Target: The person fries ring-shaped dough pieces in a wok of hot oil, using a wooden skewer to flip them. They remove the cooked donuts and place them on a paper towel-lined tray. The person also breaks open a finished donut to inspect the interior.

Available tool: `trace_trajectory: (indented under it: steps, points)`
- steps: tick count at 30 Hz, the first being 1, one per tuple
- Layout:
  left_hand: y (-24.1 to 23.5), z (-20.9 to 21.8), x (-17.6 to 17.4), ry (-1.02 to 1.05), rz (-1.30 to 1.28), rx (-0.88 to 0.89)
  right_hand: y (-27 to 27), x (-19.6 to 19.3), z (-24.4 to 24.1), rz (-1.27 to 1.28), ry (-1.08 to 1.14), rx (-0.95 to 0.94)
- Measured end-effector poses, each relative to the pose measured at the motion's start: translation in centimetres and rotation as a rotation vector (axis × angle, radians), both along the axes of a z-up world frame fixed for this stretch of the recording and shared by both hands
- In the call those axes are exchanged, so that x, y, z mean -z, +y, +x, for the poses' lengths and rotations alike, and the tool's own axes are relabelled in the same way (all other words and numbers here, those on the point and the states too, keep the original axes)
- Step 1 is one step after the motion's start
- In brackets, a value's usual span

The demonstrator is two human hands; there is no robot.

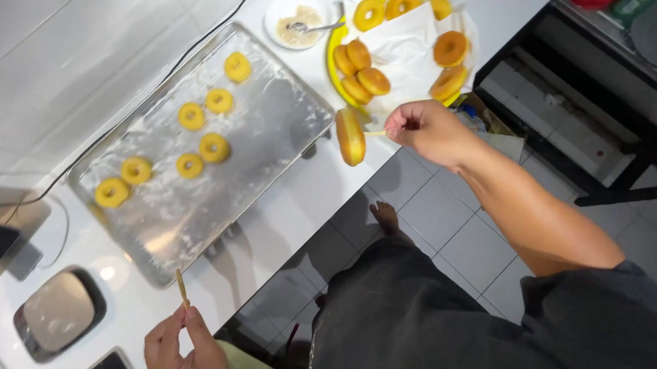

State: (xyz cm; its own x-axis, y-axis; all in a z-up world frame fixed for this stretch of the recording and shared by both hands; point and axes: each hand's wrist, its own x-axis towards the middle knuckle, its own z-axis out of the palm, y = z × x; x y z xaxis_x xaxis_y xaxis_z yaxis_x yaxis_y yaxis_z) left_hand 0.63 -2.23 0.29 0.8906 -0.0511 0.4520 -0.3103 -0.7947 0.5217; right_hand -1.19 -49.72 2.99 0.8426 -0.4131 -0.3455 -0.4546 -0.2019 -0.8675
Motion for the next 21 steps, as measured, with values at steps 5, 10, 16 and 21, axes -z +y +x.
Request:
trace_trajectory:
  steps: [5,10,16,21]
  points:
    - [-11.3,3.1,1.0,-0.066,-0.021,0.025,-9.5,2.1,-1.7,-0.031,0.098,0.237]
    - [-19.9,3.3,2.1,0.042,-0.243,-0.017,-14.9,8.0,0.7,0.158,0.083,0.513]
    - [-23.9,2.5,1.5,0.054,-0.207,-0.094,-17.3,12.7,5.3,0.598,0.025,0.728]
    - [-24.5,2.1,0.9,0.101,-0.117,-0.214,-17.4,14.8,7.9,0.772,0.074,0.893]
